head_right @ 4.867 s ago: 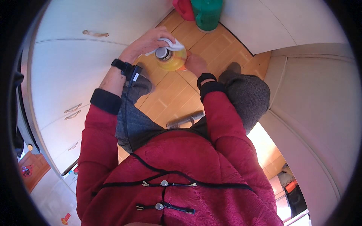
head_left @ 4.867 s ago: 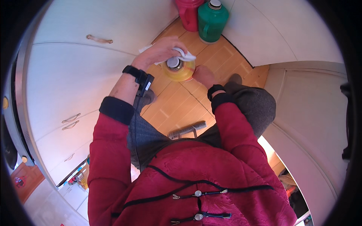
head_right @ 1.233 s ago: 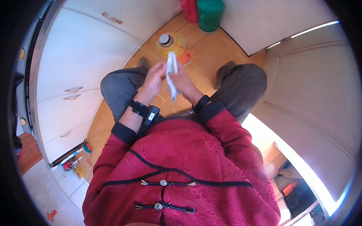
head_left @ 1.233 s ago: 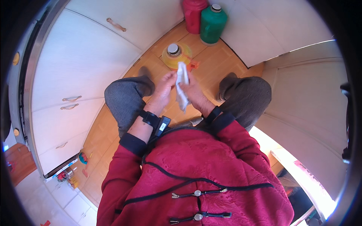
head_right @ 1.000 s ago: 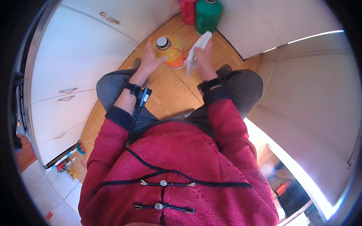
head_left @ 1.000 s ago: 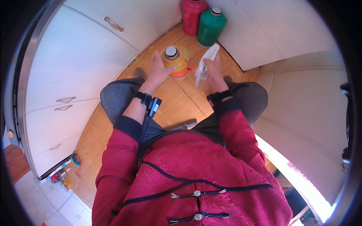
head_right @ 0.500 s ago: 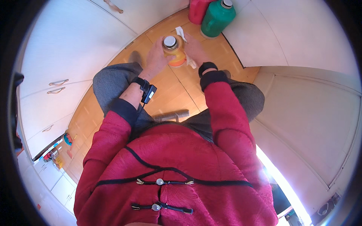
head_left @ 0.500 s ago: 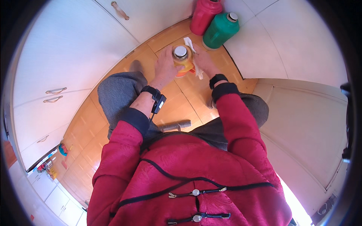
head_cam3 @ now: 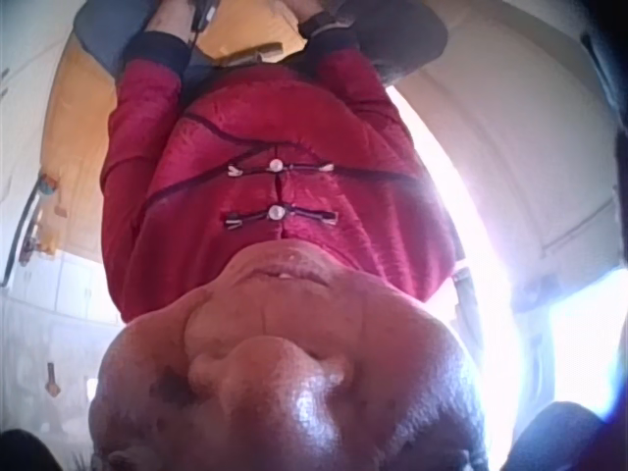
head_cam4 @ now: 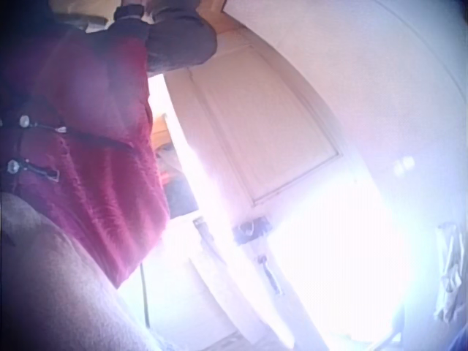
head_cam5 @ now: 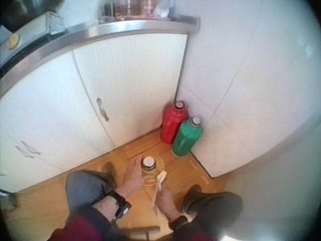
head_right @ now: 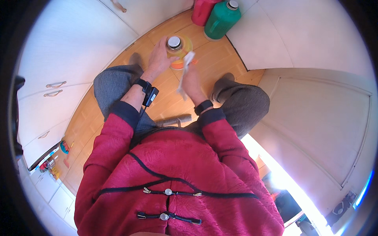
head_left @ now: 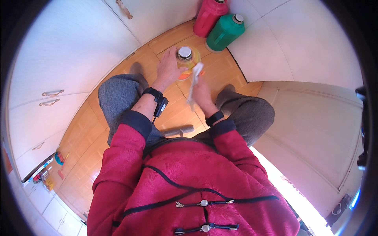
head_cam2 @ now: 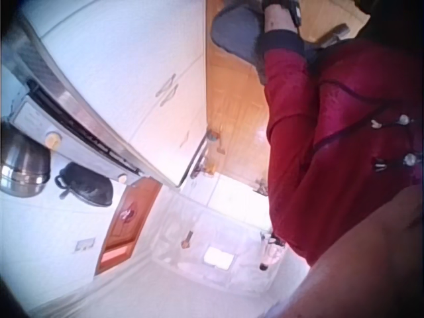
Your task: The person sits on the floor and wipes the tops and sides of three plastic containers with a white cloth. The containers are pink, green, and yellow. The person wipes each container individually and then wipes the cabinet above.
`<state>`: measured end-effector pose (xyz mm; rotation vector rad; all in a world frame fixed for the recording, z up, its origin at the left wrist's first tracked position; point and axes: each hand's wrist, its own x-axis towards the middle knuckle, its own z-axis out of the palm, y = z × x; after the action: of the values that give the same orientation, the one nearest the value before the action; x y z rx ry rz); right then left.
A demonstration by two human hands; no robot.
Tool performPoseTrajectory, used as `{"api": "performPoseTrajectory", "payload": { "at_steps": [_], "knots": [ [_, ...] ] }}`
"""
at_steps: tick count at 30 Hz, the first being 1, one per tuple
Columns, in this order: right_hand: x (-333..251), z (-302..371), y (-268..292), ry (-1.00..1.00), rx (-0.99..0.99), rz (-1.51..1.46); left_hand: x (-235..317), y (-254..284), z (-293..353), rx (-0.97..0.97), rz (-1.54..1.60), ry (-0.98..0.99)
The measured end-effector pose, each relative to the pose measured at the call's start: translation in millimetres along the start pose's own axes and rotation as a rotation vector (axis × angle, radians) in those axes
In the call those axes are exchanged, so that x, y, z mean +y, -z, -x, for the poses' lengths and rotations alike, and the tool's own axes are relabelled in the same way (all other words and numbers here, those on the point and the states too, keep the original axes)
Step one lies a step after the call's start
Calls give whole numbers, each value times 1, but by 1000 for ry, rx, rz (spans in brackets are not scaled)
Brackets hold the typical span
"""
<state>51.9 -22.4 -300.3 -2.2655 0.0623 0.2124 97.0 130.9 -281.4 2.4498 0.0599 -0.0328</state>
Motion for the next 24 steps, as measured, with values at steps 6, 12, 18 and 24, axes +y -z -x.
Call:
{"api": "performPoseTrajectory", "payload": {
  "at_steps": [6, 12, 18, 24],
  "knots": [
    [3, -100, 32, 474, 81, 47, -1, 2, -1, 5, 5, -11],
    [-1, -82, 3, 521, 76, 103, -3, 1, 0, 43, -31, -19],
    [-6, -27, -5, 368, 187, 292, -6, -5, -1, 38, 18, -1],
    [4, 28, -7, 308, -116, 222, -7, -5, 1, 34, 34, -24]
  ]
}}
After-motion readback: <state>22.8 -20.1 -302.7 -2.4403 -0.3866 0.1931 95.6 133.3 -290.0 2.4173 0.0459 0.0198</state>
